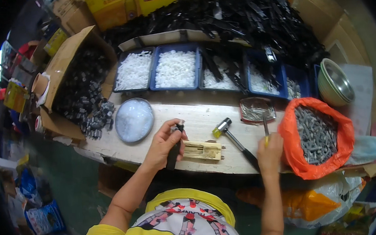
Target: The person assembles small components at a workbench. They pick up a white plastic piece and a metal pin, place them into a wooden jig, and strike the pin with a hammer to secure the assembly. The finished unit is then placed into a cardboard box, and the process repeats with new parts from trays and a bag.
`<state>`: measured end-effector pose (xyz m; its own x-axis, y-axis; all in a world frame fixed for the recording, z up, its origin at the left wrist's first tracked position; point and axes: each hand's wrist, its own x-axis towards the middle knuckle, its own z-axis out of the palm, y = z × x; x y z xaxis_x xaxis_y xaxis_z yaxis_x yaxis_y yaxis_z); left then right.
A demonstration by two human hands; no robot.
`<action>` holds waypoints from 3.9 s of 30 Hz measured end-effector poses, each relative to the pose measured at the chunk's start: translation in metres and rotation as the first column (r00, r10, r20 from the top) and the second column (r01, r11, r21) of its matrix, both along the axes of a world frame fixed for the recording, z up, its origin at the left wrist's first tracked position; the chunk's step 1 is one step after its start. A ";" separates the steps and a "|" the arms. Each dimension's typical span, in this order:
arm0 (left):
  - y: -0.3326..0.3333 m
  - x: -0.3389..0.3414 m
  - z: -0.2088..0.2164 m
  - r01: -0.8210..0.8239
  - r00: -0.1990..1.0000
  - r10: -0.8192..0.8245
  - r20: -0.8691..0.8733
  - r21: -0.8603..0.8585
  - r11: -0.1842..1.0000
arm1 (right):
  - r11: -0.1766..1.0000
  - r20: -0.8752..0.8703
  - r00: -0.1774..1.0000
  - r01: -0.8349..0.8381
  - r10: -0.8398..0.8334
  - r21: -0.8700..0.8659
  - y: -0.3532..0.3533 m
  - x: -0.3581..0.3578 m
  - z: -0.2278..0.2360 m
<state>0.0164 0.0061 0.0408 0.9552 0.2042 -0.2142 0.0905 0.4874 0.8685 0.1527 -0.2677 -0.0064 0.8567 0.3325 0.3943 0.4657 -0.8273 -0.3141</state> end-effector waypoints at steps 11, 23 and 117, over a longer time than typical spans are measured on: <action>-0.006 -0.036 -0.004 0.029 0.999 -0.034 0.012 0.286 0.958 | 0.750 -0.325 0.678 -0.557 0.659 0.357 0.082 -0.083 0.062; -0.013 -0.045 -0.004 -0.176 0.983 0.088 0.164 0.669 0.722 | 0.733 -0.310 0.665 -0.628 0.680 0.261 0.096 -0.093 0.066; 0.065 -0.095 -0.018 -0.338 0.936 0.251 0.246 0.829 0.446 | 0.649 -0.013 0.653 -0.754 0.757 -0.101 0.123 -0.068 0.032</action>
